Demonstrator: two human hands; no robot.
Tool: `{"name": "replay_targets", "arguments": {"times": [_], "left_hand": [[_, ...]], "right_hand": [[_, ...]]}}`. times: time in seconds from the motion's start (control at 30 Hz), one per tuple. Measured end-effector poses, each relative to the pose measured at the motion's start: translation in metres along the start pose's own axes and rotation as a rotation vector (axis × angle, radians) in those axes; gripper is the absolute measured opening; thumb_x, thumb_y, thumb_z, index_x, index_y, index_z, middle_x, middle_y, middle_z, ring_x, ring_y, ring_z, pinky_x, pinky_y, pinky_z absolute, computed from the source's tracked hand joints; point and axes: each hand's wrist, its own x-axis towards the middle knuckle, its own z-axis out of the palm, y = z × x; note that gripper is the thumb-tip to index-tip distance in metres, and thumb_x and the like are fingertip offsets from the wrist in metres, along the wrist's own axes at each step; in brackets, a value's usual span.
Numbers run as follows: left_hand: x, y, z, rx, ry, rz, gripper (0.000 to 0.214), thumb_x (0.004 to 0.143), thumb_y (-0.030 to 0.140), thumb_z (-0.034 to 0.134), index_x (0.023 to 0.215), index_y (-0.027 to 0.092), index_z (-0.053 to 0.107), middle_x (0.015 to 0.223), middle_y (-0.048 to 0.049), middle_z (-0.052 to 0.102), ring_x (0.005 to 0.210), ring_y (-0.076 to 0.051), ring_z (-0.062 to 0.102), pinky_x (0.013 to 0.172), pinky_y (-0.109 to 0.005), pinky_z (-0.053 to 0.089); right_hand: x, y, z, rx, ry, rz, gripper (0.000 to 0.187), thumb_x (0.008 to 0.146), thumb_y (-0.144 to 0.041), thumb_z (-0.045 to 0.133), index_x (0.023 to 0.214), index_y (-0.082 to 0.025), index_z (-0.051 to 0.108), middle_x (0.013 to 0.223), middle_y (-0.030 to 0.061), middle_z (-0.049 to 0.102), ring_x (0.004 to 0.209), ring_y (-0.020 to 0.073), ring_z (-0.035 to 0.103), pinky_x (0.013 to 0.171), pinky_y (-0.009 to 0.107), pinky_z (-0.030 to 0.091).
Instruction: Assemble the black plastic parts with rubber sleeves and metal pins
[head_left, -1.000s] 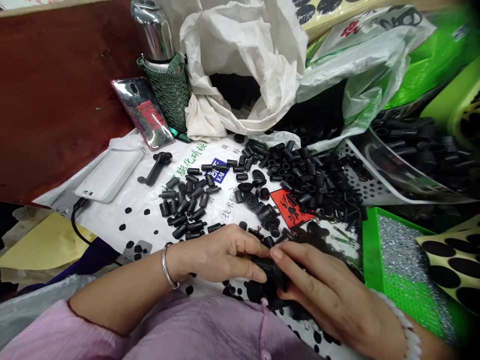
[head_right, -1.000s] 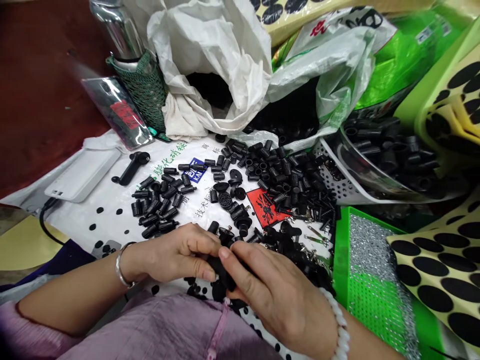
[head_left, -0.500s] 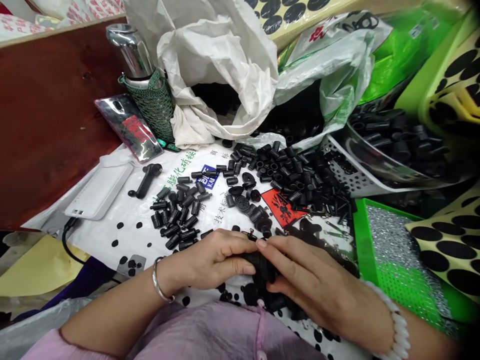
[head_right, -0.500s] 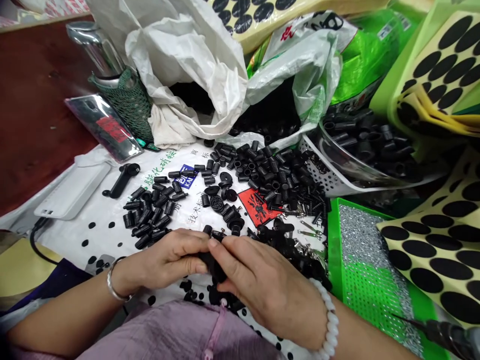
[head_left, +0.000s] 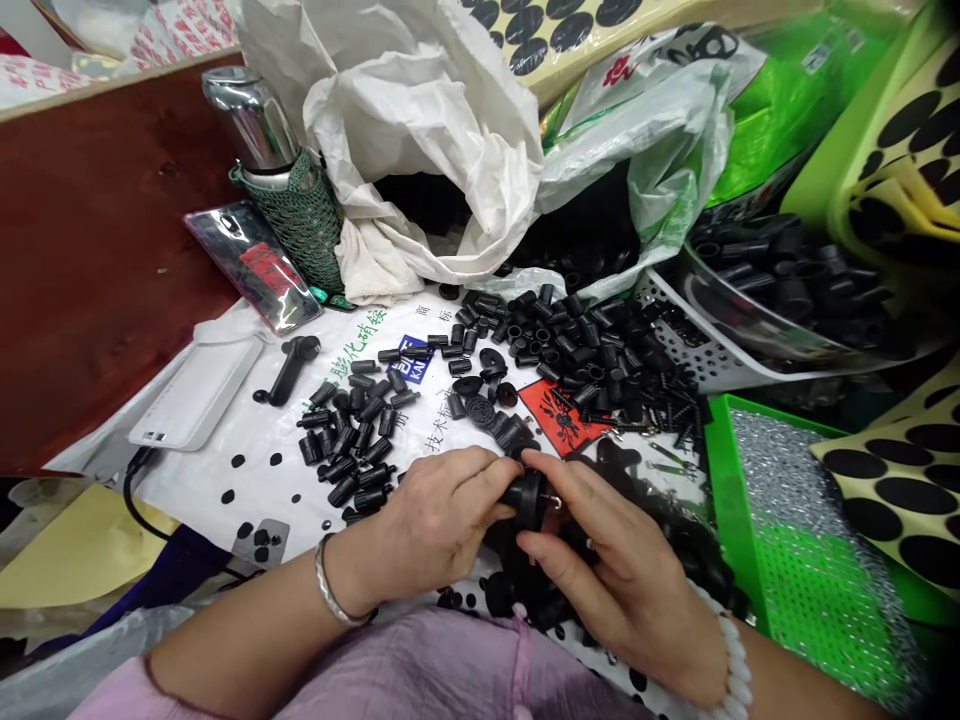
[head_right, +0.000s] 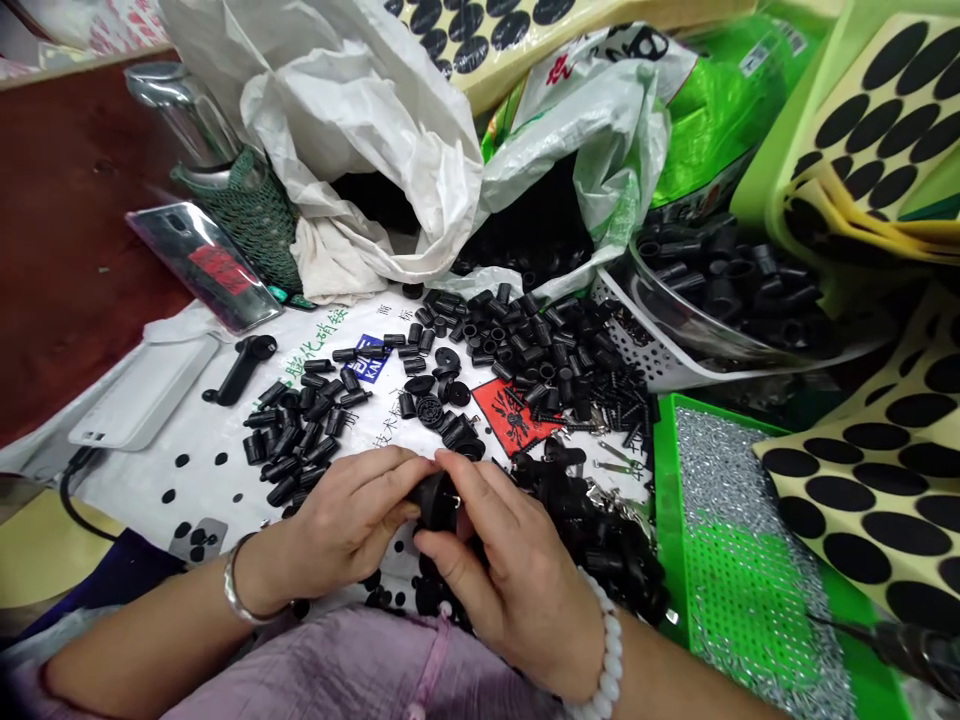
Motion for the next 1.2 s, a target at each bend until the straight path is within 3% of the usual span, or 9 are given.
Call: {"name": "replay_targets", "arguments": {"times": [0.13,0.3,0.4,0.53,0.73,0.8,1.0,1.1,1.2], "left_hand": [[0.001,0.000,0.007,0.059,0.060,-0.024,0.024,0.089,0.018,0.038,0.108,0.007,0.048,0.084,-0.0118,0.060,0.077,-0.019,0.059,0.065,-0.030,0.053],[0.001,0.001,0.009,0.087,0.052,-0.042,0.023,0.089,0.019,0.040,0.107,0.008,0.049,0.081,-0.0102,0.060,0.075,-0.018,0.059,0.064,-0.030,0.053],[-0.001,0.000,0.003,-0.011,-0.027,-0.028,0.022,0.090,0.020,0.038,0.105,0.009,0.049,0.080,-0.0093,0.059,0.073,-0.017,0.058,0.063,-0.029,0.052],[0.001,-0.005,-0.009,-0.309,-0.194,-0.031,0.020,0.090,0.022,0.040,0.099,0.009,0.052,0.080,-0.0096,0.058,0.072,-0.016,0.054,0.067,-0.028,0.048],[0.006,-0.011,-0.013,-0.656,-0.398,-0.065,0.020,0.088,0.026,0.046,0.084,0.009,0.058,0.069,-0.0031,0.052,0.061,-0.011,0.049,0.059,-0.020,0.043],[0.005,-0.009,-0.010,-0.562,-0.374,-0.070,0.021,0.089,0.024,0.044,0.085,0.009,0.057,0.070,-0.0041,0.053,0.062,-0.012,0.049,0.060,-0.022,0.044],[-0.002,-0.001,0.000,-0.041,-0.132,-0.038,0.024,0.089,0.017,0.034,0.103,0.007,0.051,0.078,-0.0100,0.057,0.070,-0.018,0.055,0.060,-0.030,0.050],[-0.003,-0.003,0.002,-0.067,-0.056,-0.040,0.023,0.088,0.016,0.036,0.105,0.008,0.050,0.081,-0.0099,0.057,0.072,-0.018,0.055,0.062,-0.029,0.050],[0.001,-0.006,0.003,-0.276,0.009,-0.132,0.022,0.088,0.020,0.040,0.103,0.009,0.052,0.076,-0.0072,0.056,0.068,-0.016,0.053,0.061,-0.027,0.047]], "right_hand": [[0.004,-0.004,-0.001,0.067,0.009,0.144,0.045,0.084,-0.019,0.047,0.127,-0.012,0.037,0.112,0.0129,0.055,0.100,0.0177,0.056,0.076,0.025,0.052],[0.006,0.000,-0.006,0.000,-0.075,0.208,0.044,0.086,-0.024,0.047,0.128,-0.016,0.038,0.112,0.0107,0.057,0.102,0.0190,0.057,0.078,0.028,0.054],[0.003,0.004,-0.008,-0.074,-0.122,0.078,0.046,0.086,-0.020,0.046,0.130,-0.016,0.034,0.113,0.0115,0.057,0.105,0.0190,0.055,0.082,0.030,0.052],[-0.001,0.004,-0.011,-0.228,-0.146,-0.146,0.049,0.087,-0.023,0.045,0.132,-0.011,0.030,0.110,0.0146,0.058,0.102,0.0204,0.056,0.081,0.032,0.053],[0.004,-0.004,-0.016,-0.280,-0.239,-0.229,0.040,0.089,-0.025,0.040,0.124,-0.005,0.037,0.097,0.0156,0.062,0.089,0.0212,0.061,0.069,0.030,0.055],[0.004,-0.004,-0.014,-0.263,-0.236,-0.198,0.038,0.089,-0.024,0.039,0.123,-0.007,0.038,0.094,0.0146,0.062,0.086,0.0208,0.062,0.067,0.030,0.055],[0.004,-0.003,0.001,-0.045,-0.068,0.056,0.040,0.085,-0.020,0.047,0.124,-0.014,0.038,0.100,0.0112,0.060,0.092,0.0183,0.059,0.073,0.028,0.054],[0.008,-0.005,0.002,-0.005,-0.037,0.148,0.038,0.085,-0.025,0.048,0.122,-0.016,0.042,0.095,0.0087,0.061,0.079,0.0159,0.061,0.064,0.025,0.054],[0.014,-0.005,-0.005,-0.016,-0.050,0.169,0.043,0.084,-0.033,0.051,0.123,-0.015,0.043,0.084,0.0049,0.059,0.059,0.0110,0.055,0.055,0.023,0.051]]}}
